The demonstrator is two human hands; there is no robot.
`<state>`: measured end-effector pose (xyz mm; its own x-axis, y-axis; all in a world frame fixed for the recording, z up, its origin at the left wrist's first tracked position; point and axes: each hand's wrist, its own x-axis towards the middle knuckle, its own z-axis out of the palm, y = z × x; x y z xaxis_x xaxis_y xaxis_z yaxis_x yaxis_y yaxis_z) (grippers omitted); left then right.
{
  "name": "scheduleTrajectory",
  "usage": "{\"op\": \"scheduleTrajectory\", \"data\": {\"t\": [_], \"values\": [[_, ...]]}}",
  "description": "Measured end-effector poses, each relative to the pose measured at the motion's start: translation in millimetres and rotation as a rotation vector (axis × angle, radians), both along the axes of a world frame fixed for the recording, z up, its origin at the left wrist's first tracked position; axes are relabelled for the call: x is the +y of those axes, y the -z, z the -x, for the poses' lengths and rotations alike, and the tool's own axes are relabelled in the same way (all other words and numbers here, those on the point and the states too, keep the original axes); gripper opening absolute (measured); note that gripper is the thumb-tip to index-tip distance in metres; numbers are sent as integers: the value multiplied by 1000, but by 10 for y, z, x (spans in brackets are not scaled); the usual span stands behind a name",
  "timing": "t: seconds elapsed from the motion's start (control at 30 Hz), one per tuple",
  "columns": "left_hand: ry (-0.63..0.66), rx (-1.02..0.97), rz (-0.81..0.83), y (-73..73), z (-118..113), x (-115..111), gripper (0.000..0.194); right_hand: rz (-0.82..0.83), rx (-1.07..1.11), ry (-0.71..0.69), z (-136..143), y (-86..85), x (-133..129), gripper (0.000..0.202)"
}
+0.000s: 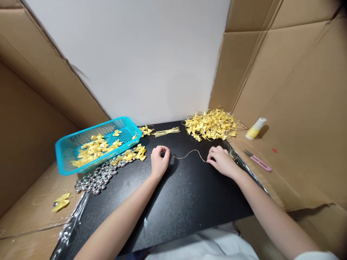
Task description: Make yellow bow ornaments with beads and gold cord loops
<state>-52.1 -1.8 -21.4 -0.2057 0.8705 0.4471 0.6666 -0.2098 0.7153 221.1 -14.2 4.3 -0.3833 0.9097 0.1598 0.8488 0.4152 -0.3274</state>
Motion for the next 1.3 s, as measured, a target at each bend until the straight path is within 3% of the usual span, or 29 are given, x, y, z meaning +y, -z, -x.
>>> {"op": "scheduleTrajectory", "data": {"t": [0.13,0.27,0.4,0.5,0.63,0.77,0.83,0.97,1.07,1.2,1.3], "values": [[-16,-107,13,34,16,7,19,-14,-23,-52,195,-156,6,5],[-8,-172,13,46,26,-14,19,38,-139,-219,739,-277,174,15],[7,-204,15,43,40,-55,19,54,-195,-248,1214,-246,375,12],[8,-227,27,33,36,-75,19,63,-216,-248,1366,-159,406,8],[20,-258,50,29,28,-80,17,78,-182,-284,1335,-87,336,17],[55,-290,72,5,29,-91,14,151,-68,-338,1159,-141,322,13],[183,-351,116,-49,2,-100,20,174,50,-349,1066,-181,349,12],[621,-626,326,-229,-148,-58,46,181,502,-278,945,-197,414,13],[730,-713,451,-302,-281,44,23,188,674,-206,900,-166,466,11],[747,-828,470,-205,-374,155,44,341,789,-196,842,-119,571,9],[743,-881,495,-99,-369,152,48,520,918,-159,782,-102,659,12]]}}
